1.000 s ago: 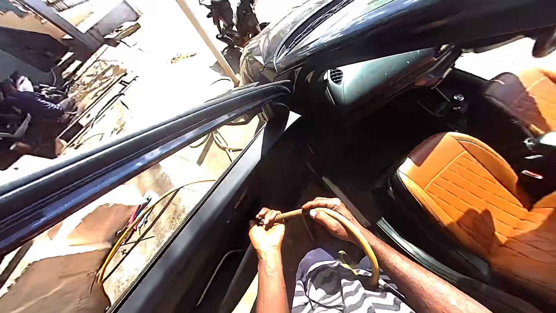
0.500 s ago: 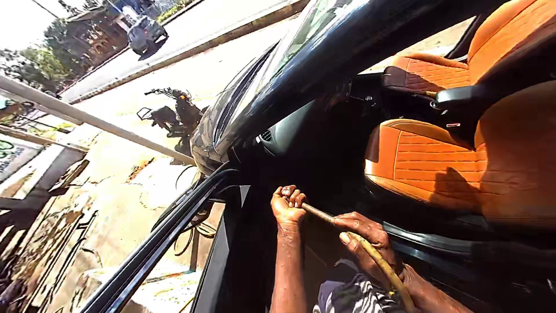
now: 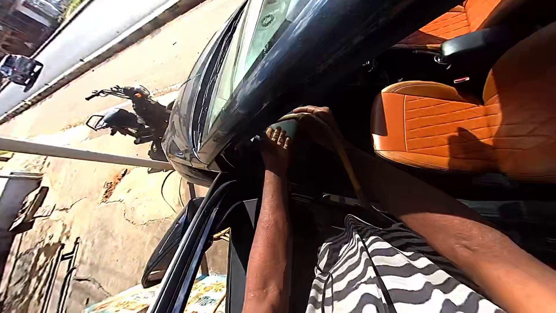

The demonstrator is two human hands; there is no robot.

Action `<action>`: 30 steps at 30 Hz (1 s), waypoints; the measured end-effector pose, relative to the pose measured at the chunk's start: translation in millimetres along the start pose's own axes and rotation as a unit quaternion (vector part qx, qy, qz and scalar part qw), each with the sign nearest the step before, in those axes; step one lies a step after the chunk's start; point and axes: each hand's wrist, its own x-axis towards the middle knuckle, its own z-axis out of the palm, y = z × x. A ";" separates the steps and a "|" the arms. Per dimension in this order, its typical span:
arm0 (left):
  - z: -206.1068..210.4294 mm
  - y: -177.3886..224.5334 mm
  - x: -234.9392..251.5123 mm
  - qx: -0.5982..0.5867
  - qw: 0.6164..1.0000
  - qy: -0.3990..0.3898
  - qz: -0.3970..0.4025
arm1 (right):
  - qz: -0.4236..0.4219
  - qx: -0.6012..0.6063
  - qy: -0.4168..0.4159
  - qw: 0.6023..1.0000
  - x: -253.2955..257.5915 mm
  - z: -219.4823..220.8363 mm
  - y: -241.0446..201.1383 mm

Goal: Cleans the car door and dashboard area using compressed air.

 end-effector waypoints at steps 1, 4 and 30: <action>-11.4 -12.1 -2.2 0.099 0.993 0.050 0.029 | 0.026 -0.011 -0.009 1.000 11.0 7.9 1.7; -56.1 -48.5 -5.7 0.290 0.951 0.075 0.082 | 0.015 -0.062 -0.023 0.998 30.1 25.3 -9.8; -80.2 -74.8 -15.6 0.425 0.899 -0.045 0.091 | -0.053 -0.221 -0.058 0.972 16.9 48.1 -29.1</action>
